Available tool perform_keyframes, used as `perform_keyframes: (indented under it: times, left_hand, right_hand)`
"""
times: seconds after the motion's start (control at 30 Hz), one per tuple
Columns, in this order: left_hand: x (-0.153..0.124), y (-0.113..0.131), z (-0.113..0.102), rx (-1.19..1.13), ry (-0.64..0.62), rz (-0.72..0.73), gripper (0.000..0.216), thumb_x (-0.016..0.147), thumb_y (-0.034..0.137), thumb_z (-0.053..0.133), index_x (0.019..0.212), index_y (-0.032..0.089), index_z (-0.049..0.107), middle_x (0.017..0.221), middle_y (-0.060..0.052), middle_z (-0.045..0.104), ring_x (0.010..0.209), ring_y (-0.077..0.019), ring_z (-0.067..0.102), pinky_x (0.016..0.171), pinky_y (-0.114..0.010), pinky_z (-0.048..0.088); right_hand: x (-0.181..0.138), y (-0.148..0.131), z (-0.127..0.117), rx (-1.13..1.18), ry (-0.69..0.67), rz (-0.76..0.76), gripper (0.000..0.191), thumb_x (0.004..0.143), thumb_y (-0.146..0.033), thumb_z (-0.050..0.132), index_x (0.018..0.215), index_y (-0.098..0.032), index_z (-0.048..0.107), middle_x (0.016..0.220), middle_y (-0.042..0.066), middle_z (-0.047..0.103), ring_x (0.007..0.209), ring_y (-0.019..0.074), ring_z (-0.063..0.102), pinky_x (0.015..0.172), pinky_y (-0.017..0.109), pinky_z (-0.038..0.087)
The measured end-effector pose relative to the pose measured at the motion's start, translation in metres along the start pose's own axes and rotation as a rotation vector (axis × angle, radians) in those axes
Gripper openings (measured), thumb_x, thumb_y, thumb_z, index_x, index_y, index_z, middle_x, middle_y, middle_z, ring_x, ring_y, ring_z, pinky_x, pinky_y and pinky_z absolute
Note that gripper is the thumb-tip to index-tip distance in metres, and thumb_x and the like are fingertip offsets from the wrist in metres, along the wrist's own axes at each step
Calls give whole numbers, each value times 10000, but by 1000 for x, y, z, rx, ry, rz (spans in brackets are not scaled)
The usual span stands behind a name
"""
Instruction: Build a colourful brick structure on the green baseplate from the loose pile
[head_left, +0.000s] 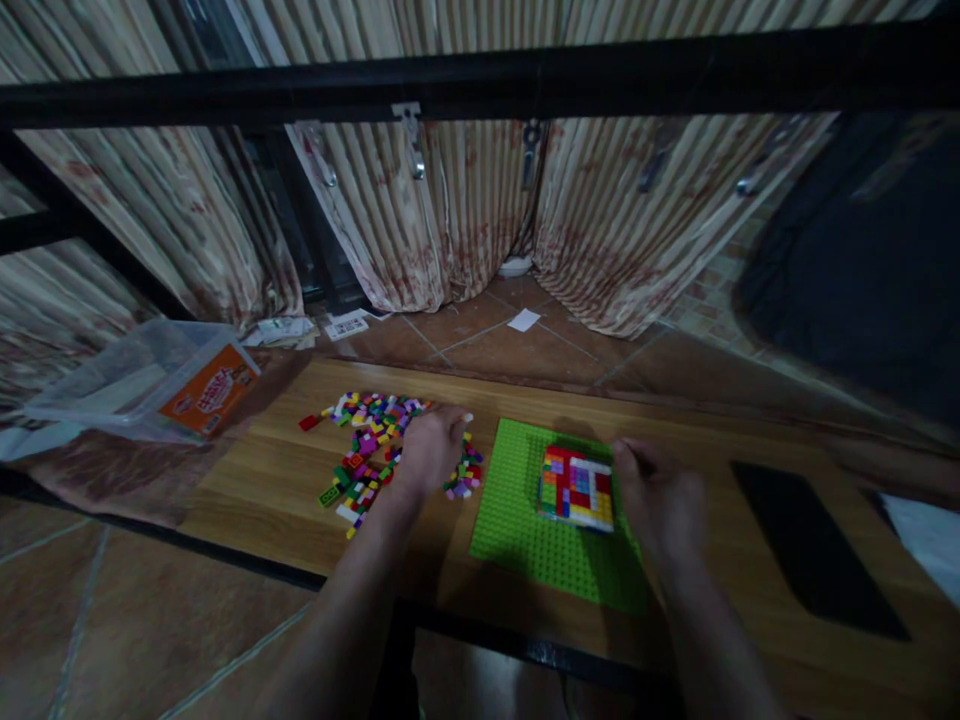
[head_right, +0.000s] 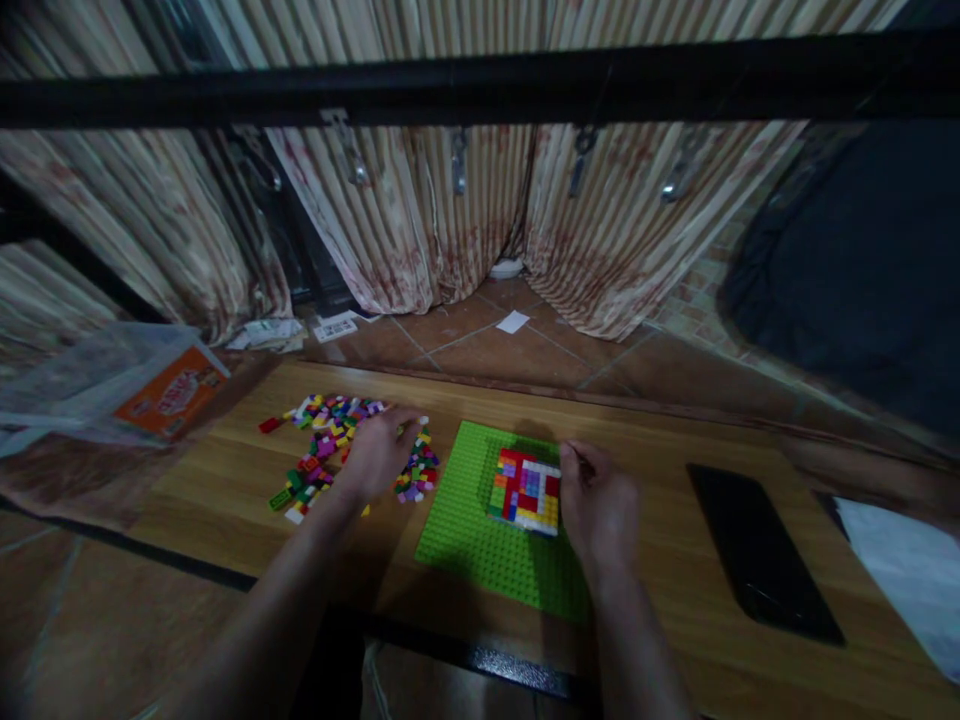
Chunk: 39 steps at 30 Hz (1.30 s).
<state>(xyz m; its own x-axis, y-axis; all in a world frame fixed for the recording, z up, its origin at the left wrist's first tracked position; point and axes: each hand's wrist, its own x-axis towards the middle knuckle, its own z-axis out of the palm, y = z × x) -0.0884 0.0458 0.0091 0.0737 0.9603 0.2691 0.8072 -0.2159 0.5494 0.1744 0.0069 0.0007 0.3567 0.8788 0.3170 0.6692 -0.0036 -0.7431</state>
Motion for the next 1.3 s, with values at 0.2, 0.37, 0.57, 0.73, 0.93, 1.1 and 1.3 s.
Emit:
perform_keyframes:
  times: [0.2, 0.37, 0.57, 0.73, 0.93, 1.1, 1.3]
  left_hand:
    - [-11, 27, 21, -490, -175, 36, 238, 882, 256, 511, 1006, 175, 697, 902, -45, 729, 813, -165, 668, 754, -263, 505]
    - [-17, 41, 35, -691, -256, 65, 223, 852, 243, 559, 1012, 183, 703, 894, -31, 720, 814, -148, 650, 764, -256, 494]
    - [-18, 50, 37, -901, -283, -42, 168, 806, 257, 613, 899, 158, 713, 746, -12, 678, 690, -119, 596, 683, -234, 469]
    - [-21, 57, 39, -997, -257, -147, 164, 768, 295, 657, 790, 141, 705, 664, -8, 649, 627, -112, 571, 648, -234, 461]
    - [-19, 57, 42, -1006, -189, -242, 140, 753, 257, 656, 800, 132, 696, 629, 4, 643, 598, -108, 583, 614, -226, 458]
    - [-14, 50, 39, -917, -103, -277, 128, 751, 253, 641, 793, 140, 685, 655, 9, 650, 617, -115, 603, 611, -225, 461]
    - [-13, 47, 39, -872, -117, -255, 144, 755, 274, 635, 801, 148, 686, 642, 17, 644, 615, -114, 589, 608, -222, 449]
  right_hand:
    - [-17, -31, 12, 277, -182, -200, 261, 900, -377, 527, 1004, -208, 697, 941, 54, 697, 858, 183, 646, 754, 300, 491]
    - [-23, -42, 21, 319, -275, -270, 216, 904, -303, 539, 1025, -212, 694, 903, 40, 673, 834, 164, 630, 755, 292, 479]
    - [-22, -41, 24, 341, -264, -252, 172, 888, -285, 545, 902, -235, 709, 852, 26, 684, 805, 168, 634, 729, 286, 476]
    - [-25, -45, 24, 249, -217, -312, 191, 901, -268, 511, 893, -242, 699, 845, 30, 677, 806, 172, 633, 730, 294, 487]
    - [-19, -38, 16, 166, -140, -316, 196, 903, -280, 511, 900, -222, 698, 870, 44, 681, 822, 179, 631, 753, 305, 485]
    - [1, -10, 2, 150, -31, -116, 209, 846, -339, 566, 846, -188, 711, 890, 71, 707, 817, 200, 647, 762, 330, 490]
    - [6, 5, 2, 76, -187, -59, 241, 828, -351, 543, 865, -193, 721, 911, 74, 717, 830, 207, 647, 779, 346, 482]
